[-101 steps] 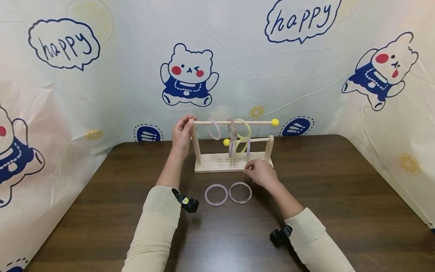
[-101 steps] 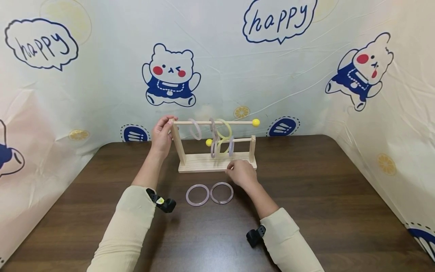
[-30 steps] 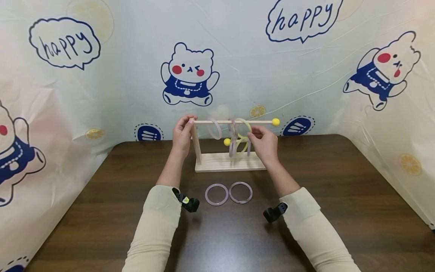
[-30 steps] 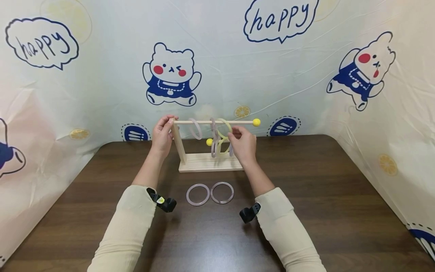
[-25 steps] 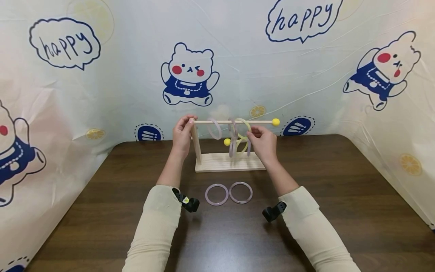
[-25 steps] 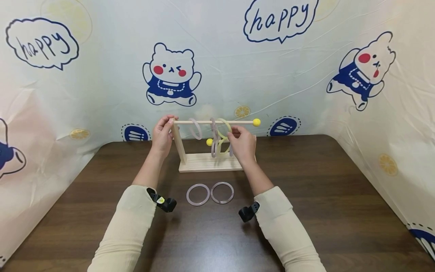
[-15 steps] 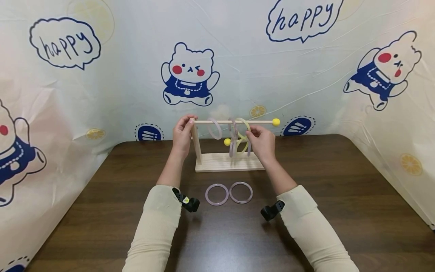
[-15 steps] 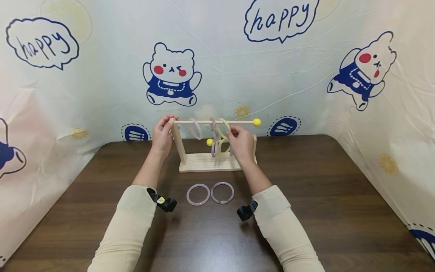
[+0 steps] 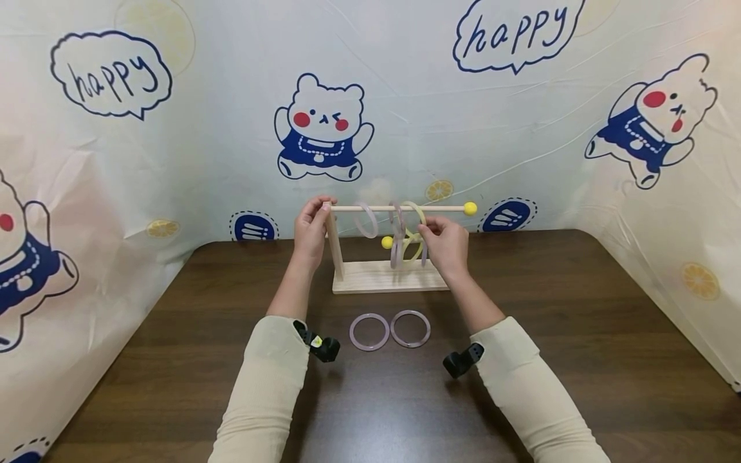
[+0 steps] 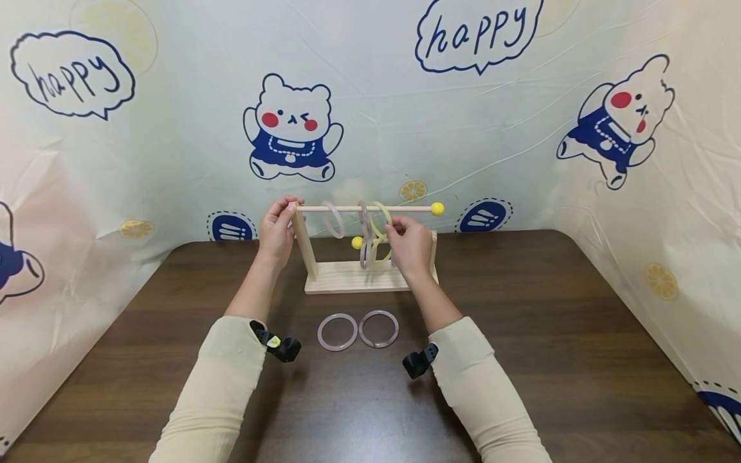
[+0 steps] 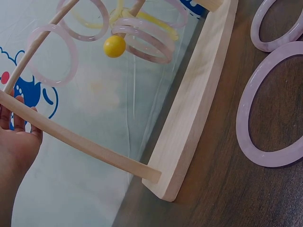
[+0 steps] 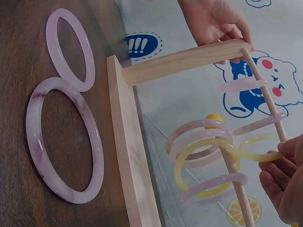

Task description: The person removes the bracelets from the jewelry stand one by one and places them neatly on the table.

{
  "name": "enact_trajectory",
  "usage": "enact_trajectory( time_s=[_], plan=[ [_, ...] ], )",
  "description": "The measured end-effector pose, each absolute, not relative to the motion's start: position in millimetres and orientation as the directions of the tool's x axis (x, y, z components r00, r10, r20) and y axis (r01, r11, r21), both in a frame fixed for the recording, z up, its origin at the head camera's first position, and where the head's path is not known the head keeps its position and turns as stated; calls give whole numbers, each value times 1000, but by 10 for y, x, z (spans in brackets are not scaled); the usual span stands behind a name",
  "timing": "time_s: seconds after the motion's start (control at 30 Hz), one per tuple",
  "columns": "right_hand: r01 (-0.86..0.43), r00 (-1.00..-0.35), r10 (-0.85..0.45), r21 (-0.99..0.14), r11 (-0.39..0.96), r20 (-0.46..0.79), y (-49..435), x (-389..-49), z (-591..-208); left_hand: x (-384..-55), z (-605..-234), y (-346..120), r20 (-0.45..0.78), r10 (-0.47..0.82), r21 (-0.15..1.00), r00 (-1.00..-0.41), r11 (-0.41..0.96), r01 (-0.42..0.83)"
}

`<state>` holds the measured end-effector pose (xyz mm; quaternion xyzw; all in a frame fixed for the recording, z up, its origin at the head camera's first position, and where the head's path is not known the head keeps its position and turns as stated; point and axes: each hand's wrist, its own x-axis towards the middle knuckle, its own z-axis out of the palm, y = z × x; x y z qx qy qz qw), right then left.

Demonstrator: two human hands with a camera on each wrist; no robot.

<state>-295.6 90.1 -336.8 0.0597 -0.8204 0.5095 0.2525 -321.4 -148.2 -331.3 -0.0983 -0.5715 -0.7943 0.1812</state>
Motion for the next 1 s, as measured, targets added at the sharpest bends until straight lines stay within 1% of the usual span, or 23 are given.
enact_trajectory(
  time_s=[0.6,1.0],
  plan=[
    [-422,-808,225,-802,423,544,908,-2936,-3399,-3219,-3326,-1487,379,-166,865,-910,-286,412],
    [-523,-715,267,-748,409,646,935,-2918,-3426,-3220,-3329,-1490,378,-164,862,-911,-298,411]
  ],
)
